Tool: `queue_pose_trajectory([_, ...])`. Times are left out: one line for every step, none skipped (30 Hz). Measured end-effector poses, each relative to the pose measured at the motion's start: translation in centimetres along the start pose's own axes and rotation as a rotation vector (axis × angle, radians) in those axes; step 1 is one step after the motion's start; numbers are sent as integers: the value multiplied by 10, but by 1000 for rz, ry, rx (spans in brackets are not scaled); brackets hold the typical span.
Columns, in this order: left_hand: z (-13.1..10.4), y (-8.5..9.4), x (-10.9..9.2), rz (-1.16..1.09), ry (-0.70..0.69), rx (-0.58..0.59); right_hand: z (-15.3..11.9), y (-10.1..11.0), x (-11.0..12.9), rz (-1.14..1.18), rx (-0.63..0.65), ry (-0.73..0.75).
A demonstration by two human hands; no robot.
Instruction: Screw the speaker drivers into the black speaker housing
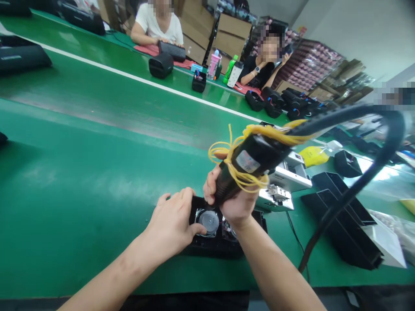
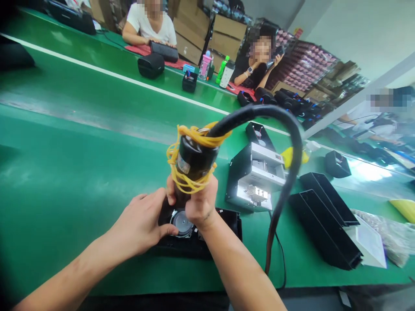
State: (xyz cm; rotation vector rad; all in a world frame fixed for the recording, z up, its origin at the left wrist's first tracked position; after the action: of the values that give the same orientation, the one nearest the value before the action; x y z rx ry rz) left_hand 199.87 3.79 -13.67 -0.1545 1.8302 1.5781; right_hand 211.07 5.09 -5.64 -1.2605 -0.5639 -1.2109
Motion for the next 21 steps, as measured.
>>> queue_pose_trajectory([0,0,0,12,9,3,1,3,13,0,-28,54])
queue_pose_trajectory([0,1,1,23,21,10,3,8,30,-1,-66,129])
queue_pose_trajectory([0,1,2,31,31,18,4,16,49,-9,-111,224])
queue_pose_trajectory([1,1,2,37,41,26,5,24,70,-30,-160,327])
queue_pose_trajectory([1,0,4,46,54,37,5,35,91,-67,-214,426])
queue_pose_trajectory([1,-1,6,53,72,53,5,47,111,-114,-262,516])
queue_pose_trajectory([1,-2,9,59,87,68,5,59,128,-166,-311,592])
queue_pose_trajectory([0,-4,12,65,98,80,6,72,143,-215,-360,653])
queue_pose_trajectory([0,-6,15,70,107,87,7,86,154,-258,-410,698])
queue_pose_trajectory([0,-8,18,74,114,96,7,100,163,-298,-462,727])
queue_pose_trajectory([1,-10,21,74,119,102,8,113,169,-332,-515,745])
queue_pose_trajectory([1,-11,23,71,119,106,8,125,172,-356,-567,753])
queue_pose_trajectory([2,-13,25,70,121,112,8,137,173,-371,-615,754])
queue_pose_trajectory([2,-14,26,66,125,120,7,146,173,-379,-648,757])
queue_pose_trajectory([3,-15,27,63,129,130,7,153,171,-382,-667,750])
queue_pose_trajectory([3,-16,28,63,135,142,7,159,168,-379,-676,738])
queue_pose_trajectory([3,-16,28,63,142,149,7,163,165,-375,-679,724])
queue_pose_trajectory([3,-16,29,64,146,151,7,167,162,-372,-683,710])
queue_pose_trajectory([3,-15,29,67,150,148,6,170,159,-368,-687,694])
queue_pose_trajectory([3,-14,30,67,148,140,6,173,156,-358,-695,677])
queue_pose_trajectory([3,-13,30,67,142,131,6,176,153,-344,-701,661])
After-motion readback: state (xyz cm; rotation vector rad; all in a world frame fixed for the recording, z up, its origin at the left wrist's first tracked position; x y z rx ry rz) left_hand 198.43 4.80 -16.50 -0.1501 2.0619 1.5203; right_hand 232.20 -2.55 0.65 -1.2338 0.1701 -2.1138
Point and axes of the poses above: each hand's wrist, its own z-axis towards the middle knuckle, its own y-axis out of the back of the hand, x = y × z, the point moved 7 cm from there along z, towards the middle knuckle, and after that the axes turned 14 degrees about -x, right-handed, at the moved point
